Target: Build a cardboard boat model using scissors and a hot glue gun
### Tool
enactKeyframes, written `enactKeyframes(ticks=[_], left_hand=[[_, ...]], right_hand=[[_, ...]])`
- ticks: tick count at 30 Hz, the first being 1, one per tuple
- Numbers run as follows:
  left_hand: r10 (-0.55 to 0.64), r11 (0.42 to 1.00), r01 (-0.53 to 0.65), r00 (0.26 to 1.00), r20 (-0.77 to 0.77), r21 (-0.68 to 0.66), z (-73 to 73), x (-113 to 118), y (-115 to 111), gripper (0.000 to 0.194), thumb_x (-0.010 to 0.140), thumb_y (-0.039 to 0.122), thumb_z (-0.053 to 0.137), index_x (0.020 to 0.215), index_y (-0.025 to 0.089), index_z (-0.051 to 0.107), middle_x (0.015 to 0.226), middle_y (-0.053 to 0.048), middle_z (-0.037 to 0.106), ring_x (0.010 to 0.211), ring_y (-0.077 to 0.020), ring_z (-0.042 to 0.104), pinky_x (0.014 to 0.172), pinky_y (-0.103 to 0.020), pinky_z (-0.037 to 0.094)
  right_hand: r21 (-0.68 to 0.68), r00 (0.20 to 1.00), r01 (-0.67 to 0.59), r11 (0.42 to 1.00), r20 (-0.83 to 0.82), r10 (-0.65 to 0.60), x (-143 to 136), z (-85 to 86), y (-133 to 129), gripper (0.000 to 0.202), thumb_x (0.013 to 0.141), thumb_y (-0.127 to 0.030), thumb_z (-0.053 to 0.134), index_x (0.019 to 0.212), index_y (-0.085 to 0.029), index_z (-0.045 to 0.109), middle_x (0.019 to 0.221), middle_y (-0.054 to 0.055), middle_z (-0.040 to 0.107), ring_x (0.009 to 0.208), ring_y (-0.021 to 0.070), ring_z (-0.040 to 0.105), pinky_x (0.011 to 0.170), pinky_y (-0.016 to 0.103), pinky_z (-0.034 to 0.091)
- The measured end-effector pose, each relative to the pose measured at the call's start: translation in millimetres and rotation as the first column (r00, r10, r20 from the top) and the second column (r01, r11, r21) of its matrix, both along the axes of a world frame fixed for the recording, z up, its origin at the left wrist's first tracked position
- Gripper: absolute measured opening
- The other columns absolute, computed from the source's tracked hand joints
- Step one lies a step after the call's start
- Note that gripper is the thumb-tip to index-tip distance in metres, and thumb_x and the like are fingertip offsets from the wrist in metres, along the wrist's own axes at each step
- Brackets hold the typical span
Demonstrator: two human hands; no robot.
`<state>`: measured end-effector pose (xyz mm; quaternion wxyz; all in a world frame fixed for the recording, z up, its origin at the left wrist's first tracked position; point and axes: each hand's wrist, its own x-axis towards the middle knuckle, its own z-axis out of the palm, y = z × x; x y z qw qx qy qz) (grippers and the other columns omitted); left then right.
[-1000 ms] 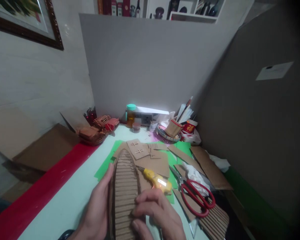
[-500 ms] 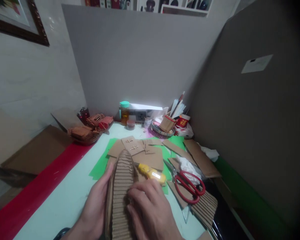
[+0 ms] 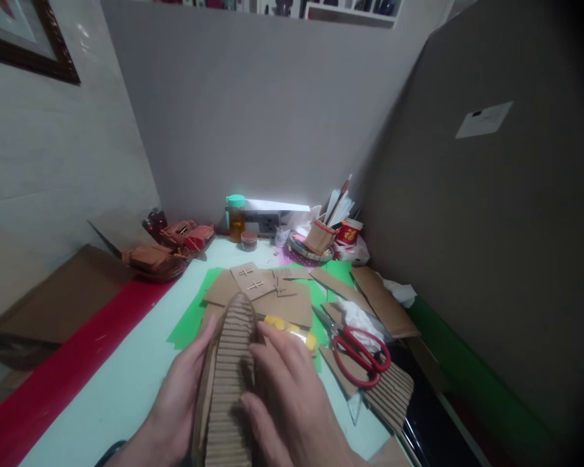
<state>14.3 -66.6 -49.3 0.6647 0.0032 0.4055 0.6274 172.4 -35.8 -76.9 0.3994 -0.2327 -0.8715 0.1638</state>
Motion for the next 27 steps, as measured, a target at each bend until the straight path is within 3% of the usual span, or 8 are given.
enactKeyframes(ticks=[3,7,12,15,18,21,24,27], left_hand=[[0.052,0.998,-0.051,0.999,-0.007,0.031,1.9,-7.3,1.1,0.042,0.098,0.035,0.052,0.132,0.013,0.062,0.101,-0.013,0.08,0.093,-0.032,0.076,0.083,-0.045,0.063],[0.1,0.99,-0.1,0.995,0.002,0.1,-0.6,-11.1,1.6,0.044,0.098,0.04,0.05,0.129,0.013,0.065,0.103,-0.014,0.08,0.096,-0.033,0.076,0.084,-0.046,0.062],[0.139,0.97,-0.135,0.99,-0.009,0.201,-3.7,-8.2,2.0,0.047,0.099,0.041,0.044,0.128,0.01,0.065,0.103,-0.015,0.08,0.1,-0.0329,0.075,0.087,-0.047,0.061],[0.159,0.957,-0.14,0.986,-0.056,0.252,-6.7,-8.6,2.6,0.049,0.1,0.041,0.04,0.129,0.01,0.064,0.101,-0.016,0.08,0.097,-0.0322,0.075,0.088,-0.047,0.061],[0.158,0.955,-0.12,0.98,-0.123,0.272,-8.8,-9.5,2.5,0.047,0.1,0.041,0.041,0.126,0.01,0.066,0.101,-0.016,0.08,0.097,-0.0318,0.075,0.089,-0.046,0.06],[0.159,0.956,-0.1,0.966,-0.203,0.275,-8.8,-12.0,0.9,0.045,0.099,0.041,0.046,0.122,0.009,0.068,0.103,-0.017,0.079,0.099,-0.0325,0.074,0.089,-0.045,0.06],[0.26,0.939,-0.164,0.914,-0.311,0.303,-9.9,-19.8,-1.8,0.034,0.093,0.036,0.06,0.121,0.019,0.068,0.11,-0.007,0.079,0.107,-0.0243,0.072,0.09,-0.03,0.057],[0.296,0.941,-0.183,0.854,-0.429,0.284,-15.0,-32.2,-5.4,0.036,0.084,0.029,0.074,0.119,0.025,0.069,0.12,-0.002,0.076,0.118,-0.0192,0.066,0.092,-0.019,0.052]], right_hand=[[-0.23,0.988,-0.013,0.973,-0.153,-0.023,-3.2,-3.7,-1.9,0.051,0.091,-0.033,0.058,0.139,-0.02,0.045,0.142,0.013,0.057,0.129,0.0278,0.055,0.105,0.043,0.05],[-0.497,0.976,-0.191,0.847,-0.186,0.111,-8.6,-9.7,-4.7,0.078,0.085,-0.043,0.062,0.152,-0.022,0.028,0.138,0.013,0.06,0.104,0.0267,0.069,0.076,0.035,0.062],[-0.531,0.988,-0.109,0.84,-0.153,0.032,-7.5,-31.7,-5.6,0.098,0.074,-0.028,0.071,0.157,-0.024,0.019,0.143,0.016,0.056,0.105,0.0305,0.07,0.058,0.03,0.06],[-0.572,0.992,-0.107,0.813,-0.12,0.046,-9.1,-41.9,-4.3,0.104,0.072,-0.024,0.071,0.159,-0.026,0.014,0.133,0.014,0.065,0.096,0.0296,0.073,0.053,0.028,0.06],[-0.589,0.985,-0.169,0.79,-0.121,0.121,-14.0,-44.1,-3.7,0.105,0.073,-0.024,0.068,0.16,-0.024,0.008,0.116,0.01,0.074,0.092,0.0299,0.075,0.068,0.034,0.063],[-0.555,0.981,-0.187,0.81,-0.146,0.127,-18.0,-43.5,-5.4,0.101,0.074,-0.021,0.064,0.159,-0.02,0.01,0.12,0.012,0.072,0.096,0.0298,0.075,0.079,0.038,0.062],[-0.546,0.995,-0.101,0.832,-0.05,0.088,-18.3,-44.0,-8.7,0.098,0.072,-0.016,0.064,0.158,-0.016,0.016,0.115,0.015,0.073,0.095,0.0309,0.074,0.079,0.041,0.061],[-0.58,0.987,-0.039,0.814,0.107,0.123,-15.3,-43.8,-10.6,0.097,0.071,-0.016,0.067,0.157,-0.013,0.022,0.106,0.016,0.075,0.092,0.0335,0.074,0.075,0.042,0.061]])
